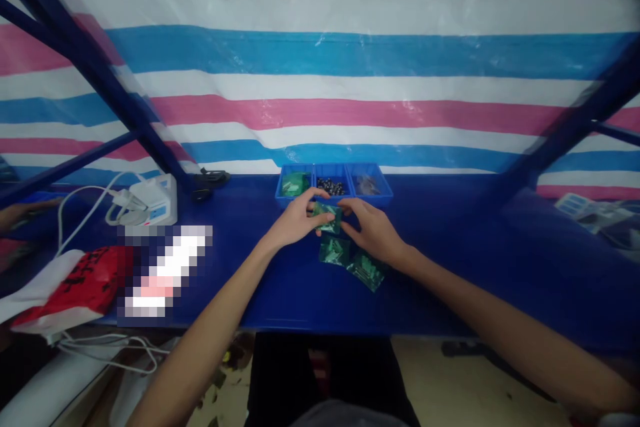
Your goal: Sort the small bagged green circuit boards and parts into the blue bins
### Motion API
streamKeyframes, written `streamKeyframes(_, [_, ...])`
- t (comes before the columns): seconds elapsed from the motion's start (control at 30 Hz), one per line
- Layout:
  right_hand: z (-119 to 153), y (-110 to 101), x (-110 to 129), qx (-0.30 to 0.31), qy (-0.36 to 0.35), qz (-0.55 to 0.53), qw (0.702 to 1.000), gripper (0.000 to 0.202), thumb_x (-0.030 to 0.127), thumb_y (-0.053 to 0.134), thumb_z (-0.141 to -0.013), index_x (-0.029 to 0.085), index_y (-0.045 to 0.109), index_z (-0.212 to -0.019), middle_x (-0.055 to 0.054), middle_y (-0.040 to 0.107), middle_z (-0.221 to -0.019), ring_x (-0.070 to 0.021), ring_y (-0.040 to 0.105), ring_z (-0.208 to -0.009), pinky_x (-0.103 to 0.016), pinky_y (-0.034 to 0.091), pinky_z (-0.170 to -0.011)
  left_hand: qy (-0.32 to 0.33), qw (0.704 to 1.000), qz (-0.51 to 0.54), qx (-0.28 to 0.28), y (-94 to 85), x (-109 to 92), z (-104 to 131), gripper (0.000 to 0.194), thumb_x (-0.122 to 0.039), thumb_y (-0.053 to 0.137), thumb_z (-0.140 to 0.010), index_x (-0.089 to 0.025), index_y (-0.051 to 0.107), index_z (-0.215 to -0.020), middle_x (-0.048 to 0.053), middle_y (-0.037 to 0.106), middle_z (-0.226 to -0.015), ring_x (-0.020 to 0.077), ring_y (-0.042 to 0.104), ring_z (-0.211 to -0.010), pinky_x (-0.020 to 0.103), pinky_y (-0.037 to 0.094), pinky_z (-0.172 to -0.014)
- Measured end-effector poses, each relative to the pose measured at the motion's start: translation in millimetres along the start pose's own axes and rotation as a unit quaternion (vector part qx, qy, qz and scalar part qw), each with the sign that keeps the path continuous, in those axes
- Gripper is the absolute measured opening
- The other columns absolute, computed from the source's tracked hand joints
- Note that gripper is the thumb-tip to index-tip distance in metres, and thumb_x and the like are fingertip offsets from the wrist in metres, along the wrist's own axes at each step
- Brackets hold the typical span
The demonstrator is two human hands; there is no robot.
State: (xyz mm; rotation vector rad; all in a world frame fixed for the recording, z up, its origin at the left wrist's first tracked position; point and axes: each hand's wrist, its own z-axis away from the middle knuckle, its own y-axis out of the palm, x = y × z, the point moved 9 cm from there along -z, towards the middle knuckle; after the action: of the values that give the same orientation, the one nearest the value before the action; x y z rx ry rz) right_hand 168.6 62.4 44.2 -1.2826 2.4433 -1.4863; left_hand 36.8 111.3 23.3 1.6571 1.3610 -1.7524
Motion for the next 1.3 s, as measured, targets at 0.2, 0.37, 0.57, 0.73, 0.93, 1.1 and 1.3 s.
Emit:
streamKeyframes(0.2, [-3,-2,-2,0.000,-0.011,0.010,1.000,0.015,0.017,0.051,-0.096,0.021,0.060,-0.106,-0.009,0.065,-0.103,-0.0228,0.064,-0.091,-0.035,0.052,-0.078,0.034,0.997,-0.022,-0.063,1.2,-7,2,0.035,-0.052,0.051,-0.100,-0.022,0.054,-0.119,-0.002,0.058,-0.067,0.0117,0.056,-0.050,0.025,0.044,-0.051])
streamKeyframes(0.37, [-6,-7,-5,-0.034,0.016,-0.030,0.999,0.021,0.024,0.053,-0.098,0.020,0.056,-0.077,-0.005,0.059,-0.079,-0.0181,0.057,-0.070,-0.031,0.046,-0.064,0.112,0.983,-0.108,-0.099,-1.3,-20,7,0.066,-0.052,0.073,-0.086,-0.022,0.044,-0.138,0.001,0.062,-0.088,0.0119,0.058,-0.062,0.025,0.048,-0.060])
streamKeyframes(0.57, [-6,-5,-8,-0.019,0.060,-0.149,0.987,0.013,0.026,0.059,-0.094,0.020,0.068,-0.087,-0.010,0.065,-0.114,-0.0198,0.066,-0.091,-0.028,0.051,-0.063,0.159,0.937,-0.303,-0.062,19.0,-26,12,0.078,-0.036,0.075,-0.086,-0.031,0.032,-0.151,0.007,0.059,-0.124,0.0215,0.066,-0.093,0.036,0.056,-0.081])
streamKeyframes(0.73, [-5,-6,-9,-0.020,0.078,-0.187,0.979,0.018,0.031,0.062,-0.092,0.020,0.072,-0.082,-0.011,0.056,-0.141,-0.0287,0.060,-0.121,-0.029,0.055,-0.064,0.202,0.922,-0.323,-0.072,22.1,-31,15,0.052,-0.020,0.056,-0.099,-0.028,0.041,-0.147,0.008,0.060,-0.122,0.0224,0.066,-0.104,0.037,0.058,-0.086])
streamKeyframes(0.93, [-6,-8,-14,-0.047,0.088,-0.202,0.974,0.017,0.036,0.064,-0.091,0.021,0.070,-0.085,-0.012,0.062,-0.127,-0.0242,0.066,-0.099,-0.031,0.054,-0.061,0.222,0.912,-0.336,-0.084,20.4,-32,15,0.036,-0.021,0.045,-0.104,-0.023,0.050,-0.139,0.008,0.062,-0.114,0.0206,0.066,-0.099,0.035,0.058,-0.083])
streamKeyframes(1.1, [-6,-4,-20,-0.047,0.096,-0.213,0.971,0.014,0.033,0.059,-0.094,0.022,0.068,-0.094,-0.006,0.069,-0.092,-0.0193,0.065,-0.081,-0.031,0.051,-0.064,0.205,0.918,-0.307,-0.143,8.6,-34,15,0.040,-0.021,0.048,-0.102,-0.023,0.044,-0.142,0.010,0.060,-0.123,0.0226,0.065,-0.107,0.039,0.055,-0.092])
streamKeyframes(1.3, [-3,3,-29,-0.047,0.138,-0.255,0.956,0.013,0.031,0.058,-0.093,0.021,0.065,-0.098,-0.006,0.070,-0.094,-0.0197,0.066,-0.082,-0.030,0.051,-0.062,0.182,0.933,-0.281,-0.131,8.1,-34,14,0.042,-0.023,0.054,-0.097,-0.024,0.047,-0.139,0.011,0.052,-0.130,0.0184,0.065,-0.095,0.034,0.057,-0.084])
